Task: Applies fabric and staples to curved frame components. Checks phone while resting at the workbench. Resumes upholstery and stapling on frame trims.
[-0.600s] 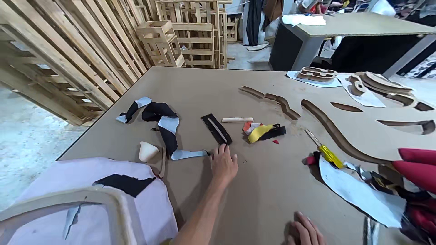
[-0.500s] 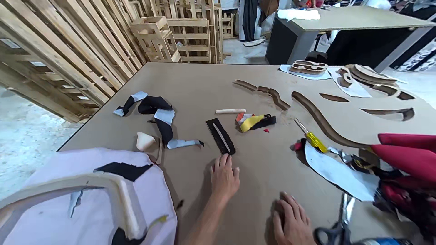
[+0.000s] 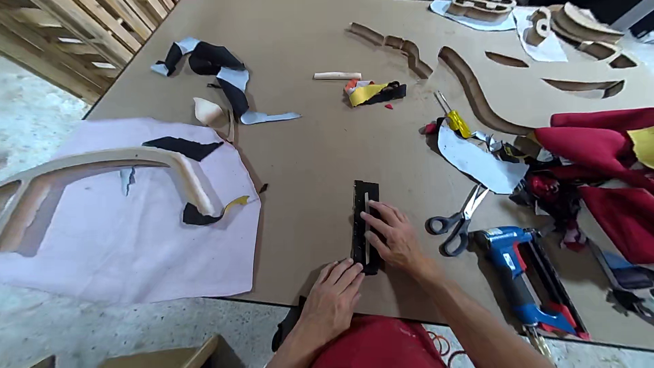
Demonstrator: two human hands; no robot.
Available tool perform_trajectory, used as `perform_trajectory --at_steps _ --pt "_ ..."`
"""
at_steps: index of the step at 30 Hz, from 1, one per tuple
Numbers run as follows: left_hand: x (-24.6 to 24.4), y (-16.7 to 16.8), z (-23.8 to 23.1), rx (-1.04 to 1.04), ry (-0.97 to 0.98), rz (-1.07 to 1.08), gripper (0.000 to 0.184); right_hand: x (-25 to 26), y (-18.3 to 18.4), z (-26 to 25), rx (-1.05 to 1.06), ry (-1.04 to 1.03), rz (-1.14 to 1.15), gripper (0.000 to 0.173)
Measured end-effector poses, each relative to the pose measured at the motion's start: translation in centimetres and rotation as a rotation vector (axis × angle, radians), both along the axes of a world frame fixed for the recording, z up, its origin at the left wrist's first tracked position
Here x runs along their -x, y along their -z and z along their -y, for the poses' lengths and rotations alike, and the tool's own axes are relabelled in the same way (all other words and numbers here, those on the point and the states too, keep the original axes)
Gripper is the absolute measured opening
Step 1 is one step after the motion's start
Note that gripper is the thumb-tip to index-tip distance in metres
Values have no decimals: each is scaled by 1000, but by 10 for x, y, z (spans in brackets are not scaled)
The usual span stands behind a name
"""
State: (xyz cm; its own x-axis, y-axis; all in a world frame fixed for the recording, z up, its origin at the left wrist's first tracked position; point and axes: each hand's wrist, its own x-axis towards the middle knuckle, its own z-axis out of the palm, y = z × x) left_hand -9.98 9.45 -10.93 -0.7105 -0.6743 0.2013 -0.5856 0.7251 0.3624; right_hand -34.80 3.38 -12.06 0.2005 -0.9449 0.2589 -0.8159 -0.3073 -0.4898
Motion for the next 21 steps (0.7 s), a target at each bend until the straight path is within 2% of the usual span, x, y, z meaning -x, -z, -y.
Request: perform_trajectory --at_steps 7,13,16,19,21 --pt "22 2 13 90 -96 -125 23 -1 4 3 -36 -1 -121 41" --pt "28 6 19 164 -48 -124 23 -3 -1 1 -53 18 -99 40" --pt "30 3 29 69 -44 -191 21 -2 2 2 -58 25 -103 41" --pt "40 -1 41 -114 -137 -233 24 -3 2 1 -71 25 -104 40" --pt "45 3 43 -116 -174 -254 24 -2 2 2 -74 24 -100 39"
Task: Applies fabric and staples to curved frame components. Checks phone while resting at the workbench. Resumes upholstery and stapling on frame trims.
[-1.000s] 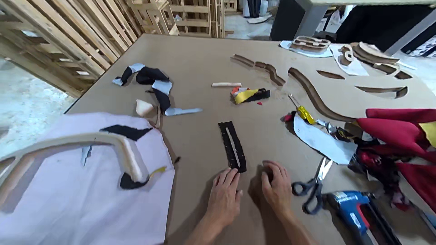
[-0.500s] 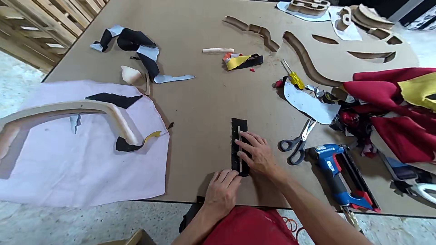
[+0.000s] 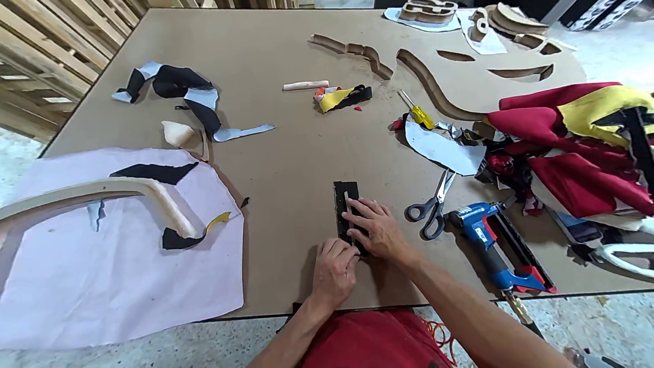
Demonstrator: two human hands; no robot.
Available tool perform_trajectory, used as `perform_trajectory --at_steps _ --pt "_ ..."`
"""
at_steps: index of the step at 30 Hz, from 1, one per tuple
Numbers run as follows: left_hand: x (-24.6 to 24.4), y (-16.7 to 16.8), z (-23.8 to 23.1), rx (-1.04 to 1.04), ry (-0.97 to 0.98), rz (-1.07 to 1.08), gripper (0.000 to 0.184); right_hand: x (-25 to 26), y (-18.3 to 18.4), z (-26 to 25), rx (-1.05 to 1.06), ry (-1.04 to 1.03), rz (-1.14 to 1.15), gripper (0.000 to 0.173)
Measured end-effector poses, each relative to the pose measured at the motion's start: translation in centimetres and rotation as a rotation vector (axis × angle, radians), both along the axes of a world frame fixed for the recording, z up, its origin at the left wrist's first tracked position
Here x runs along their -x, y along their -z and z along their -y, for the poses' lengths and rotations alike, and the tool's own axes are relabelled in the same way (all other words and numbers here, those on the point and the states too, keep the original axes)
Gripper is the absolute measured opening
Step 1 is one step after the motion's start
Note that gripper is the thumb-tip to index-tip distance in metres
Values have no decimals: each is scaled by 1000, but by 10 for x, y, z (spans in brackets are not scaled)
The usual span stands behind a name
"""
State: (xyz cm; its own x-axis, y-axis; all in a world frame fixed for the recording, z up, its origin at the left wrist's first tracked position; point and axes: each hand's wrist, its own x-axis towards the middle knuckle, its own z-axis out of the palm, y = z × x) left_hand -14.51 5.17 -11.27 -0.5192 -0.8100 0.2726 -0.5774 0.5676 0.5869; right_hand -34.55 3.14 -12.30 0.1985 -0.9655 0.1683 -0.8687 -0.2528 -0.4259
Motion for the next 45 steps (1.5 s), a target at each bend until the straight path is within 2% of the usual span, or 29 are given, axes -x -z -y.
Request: perform_trajectory --at_steps 4,6,8,11,12,14,15,17,19,20,22,25,29,32,35,45 --pt "4 2 -1 -21 -53 44 24 0 -4 3 -32 -16 46 37" --pt "4 1 -1 -50 -63 65 26 4 -23 -5 -97 8 72 35" --pt "3 -2 3 -75 -58 62 27 21 -52 -31 -103 154 -6 35" --pt "1 -3 6 -111 -47 57 28 73 -73 -100 7 532 -148 37" --pt "0 -3 7 -125 -42 53 28 92 -76 -122 -31 652 -164 44" --pt "-1 -2 12 -140 -26 56 26 126 -70 -155 -155 835 -172 70" --pt "-1 -2 14 -138 -18 66 26 139 -63 -165 -220 891 -168 83" --pt "-1 -2 18 -131 -8 82 29 161 -56 -168 -338 925 -111 95" --pt "-2 -1 21 -138 -6 93 32 175 -68 -162 -513 906 -68 95" --pt "-3 -1 22 -142 2 98 32 176 -80 -159 -578 891 -86 90" --pt "-3 -2 29 -163 19 107 31 172 -109 -158 -629 864 -134 75" --pt "-2 -2 34 -170 25 91 28 163 -152 -157 -664 795 -80 52" --pt "-2 -3 35 -141 54 101 29 103 -184 -117 -717 441 -56 46" --pt "-2 -4 37 -150 75 114 30 56 -187 -75 -796 168 -194 35" --pt "-3 -6 38 -151 85 134 32 38 -175 -49 -801 33 -282 30" --pt "-1 -7 36 -80 58 84 24 37 -164 -24 -719 -95 -318 26"
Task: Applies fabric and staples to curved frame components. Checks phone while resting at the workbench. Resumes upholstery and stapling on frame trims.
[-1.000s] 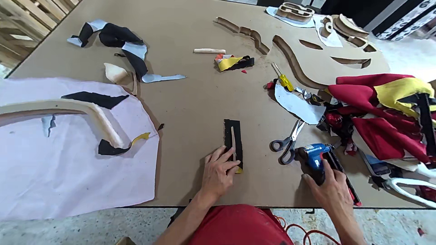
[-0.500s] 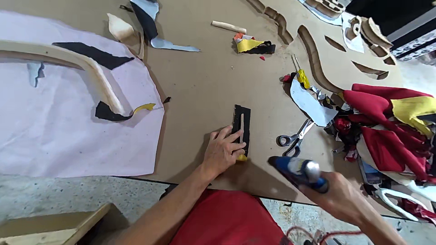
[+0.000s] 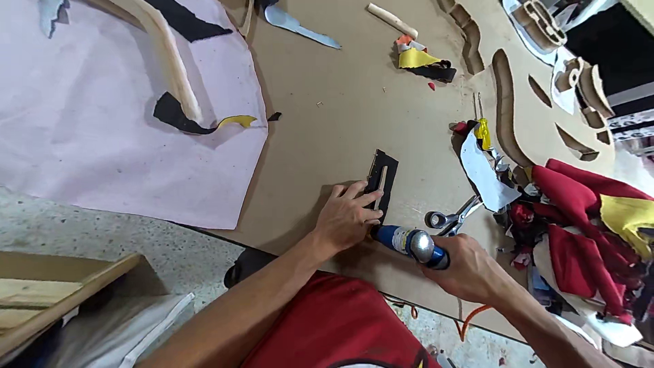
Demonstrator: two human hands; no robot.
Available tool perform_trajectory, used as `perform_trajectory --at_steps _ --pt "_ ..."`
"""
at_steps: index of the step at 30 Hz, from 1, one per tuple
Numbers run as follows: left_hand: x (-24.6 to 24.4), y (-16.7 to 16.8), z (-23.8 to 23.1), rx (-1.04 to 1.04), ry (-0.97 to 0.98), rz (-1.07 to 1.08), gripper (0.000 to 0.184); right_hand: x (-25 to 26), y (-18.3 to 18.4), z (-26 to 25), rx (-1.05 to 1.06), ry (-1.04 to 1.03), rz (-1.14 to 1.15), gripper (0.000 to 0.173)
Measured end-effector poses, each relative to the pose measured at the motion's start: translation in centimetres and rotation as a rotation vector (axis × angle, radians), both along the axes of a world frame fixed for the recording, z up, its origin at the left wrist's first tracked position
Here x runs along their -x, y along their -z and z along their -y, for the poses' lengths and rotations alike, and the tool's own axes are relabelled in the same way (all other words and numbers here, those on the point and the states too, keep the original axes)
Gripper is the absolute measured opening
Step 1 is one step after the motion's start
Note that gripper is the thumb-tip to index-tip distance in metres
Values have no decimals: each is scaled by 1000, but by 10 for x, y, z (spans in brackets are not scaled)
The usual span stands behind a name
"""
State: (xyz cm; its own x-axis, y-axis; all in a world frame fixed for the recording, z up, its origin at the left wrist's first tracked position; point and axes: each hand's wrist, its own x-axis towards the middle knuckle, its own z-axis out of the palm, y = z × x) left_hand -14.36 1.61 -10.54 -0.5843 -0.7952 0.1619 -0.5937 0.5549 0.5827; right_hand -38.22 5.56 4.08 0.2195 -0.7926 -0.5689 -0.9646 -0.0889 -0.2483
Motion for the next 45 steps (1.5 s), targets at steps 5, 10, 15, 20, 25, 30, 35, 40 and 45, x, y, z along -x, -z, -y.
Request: perform_trajectory --at_steps 5,10,15,20,25,30,35,40,45 --pt "1 2 0 10 -2 8 26 -2 2 5 -34 -20 10 25" --pt "0 3 1 8 -4 13 25 -8 -2 12 -98 -17 -40 23" --pt "0 3 1 1 6 14 26 11 -11 1 33 7 -28 24" --pt "1 -9 32 -86 46 8 38 62 -4 -59 344 230 -150 43" --pt "16 -17 72 160 263 191 36 95 51 -107 483 407 -264 59" --pt "5 -16 36 207 219 253 25 86 51 -95 463 428 -169 84" --pt "11 -7 -21 206 101 149 17 -26 44 -47 518 320 144 40" --pt "-30 -12 0 56 26 112 28 -66 118 -28 719 54 312 21" --pt "-52 1 3 24 45 200 31 -63 149 -25 838 -4 417 23"
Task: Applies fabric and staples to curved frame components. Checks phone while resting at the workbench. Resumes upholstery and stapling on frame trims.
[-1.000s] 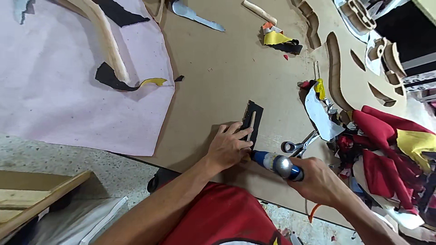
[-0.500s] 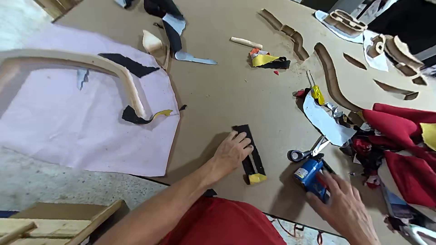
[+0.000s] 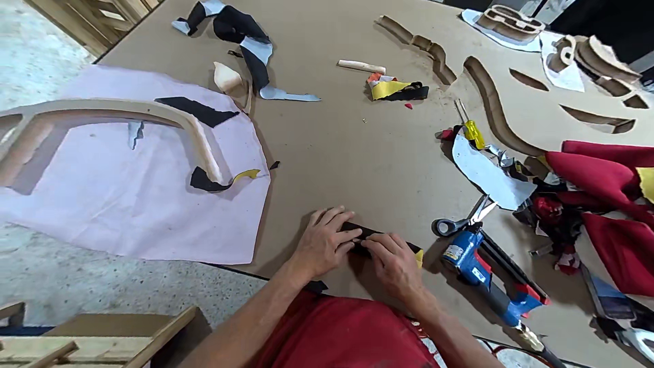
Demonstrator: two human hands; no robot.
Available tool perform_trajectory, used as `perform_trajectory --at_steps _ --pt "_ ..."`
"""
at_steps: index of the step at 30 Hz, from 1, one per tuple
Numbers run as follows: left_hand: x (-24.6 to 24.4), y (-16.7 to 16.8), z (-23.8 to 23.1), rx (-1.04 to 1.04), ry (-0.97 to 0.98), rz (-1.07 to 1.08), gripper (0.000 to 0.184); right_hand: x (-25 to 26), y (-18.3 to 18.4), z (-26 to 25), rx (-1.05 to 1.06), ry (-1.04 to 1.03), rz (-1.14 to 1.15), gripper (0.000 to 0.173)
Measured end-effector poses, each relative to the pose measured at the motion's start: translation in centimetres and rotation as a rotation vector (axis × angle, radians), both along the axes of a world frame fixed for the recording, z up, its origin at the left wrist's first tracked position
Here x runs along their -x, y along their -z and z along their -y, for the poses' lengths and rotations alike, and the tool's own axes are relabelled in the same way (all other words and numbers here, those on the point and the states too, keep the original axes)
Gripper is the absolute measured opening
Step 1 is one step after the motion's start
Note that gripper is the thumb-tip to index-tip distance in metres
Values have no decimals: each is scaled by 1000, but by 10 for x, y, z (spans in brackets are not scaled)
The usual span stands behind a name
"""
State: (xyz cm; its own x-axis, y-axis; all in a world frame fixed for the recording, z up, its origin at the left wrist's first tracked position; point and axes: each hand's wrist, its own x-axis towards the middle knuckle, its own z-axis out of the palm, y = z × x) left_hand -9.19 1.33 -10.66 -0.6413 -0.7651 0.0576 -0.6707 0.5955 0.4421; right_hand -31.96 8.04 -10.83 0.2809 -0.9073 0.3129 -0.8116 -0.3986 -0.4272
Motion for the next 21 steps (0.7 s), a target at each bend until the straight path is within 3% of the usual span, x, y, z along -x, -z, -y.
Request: perform_trajectory --at_steps 7,13,18,21 --pt "1 -4 -2 -81 -70 80 35 9 9 -3 48 2 61 26" --pt "-28 9 -9 51 -211 -165 32 9 10 -10 77 72 16 31" --pt "-26 6 -14 71 113 -105 39 9 9 -13 106 113 -11 37" --pt "-11 3 1 53 86 -153 40 13 9 -12 110 99 31 36"
